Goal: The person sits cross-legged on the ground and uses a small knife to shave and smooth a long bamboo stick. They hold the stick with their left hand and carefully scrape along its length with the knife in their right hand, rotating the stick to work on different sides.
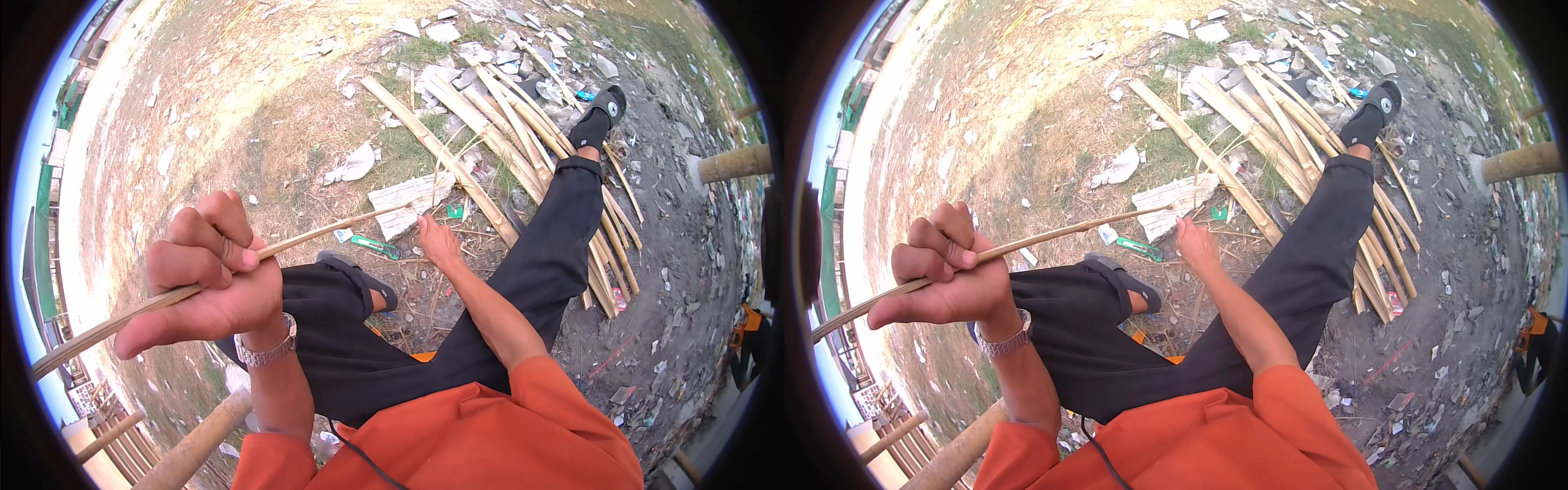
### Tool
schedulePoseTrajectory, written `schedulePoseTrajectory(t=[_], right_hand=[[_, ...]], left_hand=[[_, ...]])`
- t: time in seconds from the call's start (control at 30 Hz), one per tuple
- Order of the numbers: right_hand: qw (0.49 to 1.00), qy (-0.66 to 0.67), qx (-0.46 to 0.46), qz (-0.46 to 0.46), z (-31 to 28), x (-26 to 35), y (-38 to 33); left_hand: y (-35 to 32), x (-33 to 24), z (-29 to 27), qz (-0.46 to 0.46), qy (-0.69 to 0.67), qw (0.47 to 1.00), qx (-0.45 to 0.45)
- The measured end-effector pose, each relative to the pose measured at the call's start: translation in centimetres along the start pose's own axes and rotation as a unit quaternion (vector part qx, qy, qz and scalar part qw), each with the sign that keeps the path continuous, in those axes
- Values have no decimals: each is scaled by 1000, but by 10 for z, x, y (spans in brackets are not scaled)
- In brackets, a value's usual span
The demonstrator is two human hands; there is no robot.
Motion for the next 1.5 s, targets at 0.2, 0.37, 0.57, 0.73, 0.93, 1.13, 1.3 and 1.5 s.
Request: schedulePoseTrajectory(t=[0.2, 0.37, 0.57, 0.73, 0.93, 1.13, 1.3, 1.5], right_hand=[[999, 43, 11, 5, 11, 5, 1], [998, -59, 4, 3, 27, -21, 18], [999, 7, 14, 37, 27, -35, 25], [996, -63, -8, 63, 1, -20, 27], [999, -41, -14, 23, 32, -23, 12], [986, 143, 23, 88, 63, -73, 53], [950, 308, 26, 38, 48, -32, 26], [997, 4, -64, 48, 10, 2, 5]], left_hand=[[-1, 0, -9, -13, 26, 999, -36], [0, 1, -3, -18, 43, 998, -34], [3, 2, -6, -22, 49, 998, -32], [6, 0, -3, 7, 44, 999, -20], [5, -5, -2, -19, 118, 992, -43], [6, 0, 22, 9, 72, 997, -1], [3, -5, 6, 3, 100, 995, -19], [2, -1, 9, -8, 79, 997, 2]])
Point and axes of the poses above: each hand's wrist, its own y-axis towards the middle knuckle, its own z-axis out of the palm, x = y × z, the point moved 10 cm from there along y, towards the middle knuckle, and after that the axes turned 9 degrees about x, right-handed, at the moved point
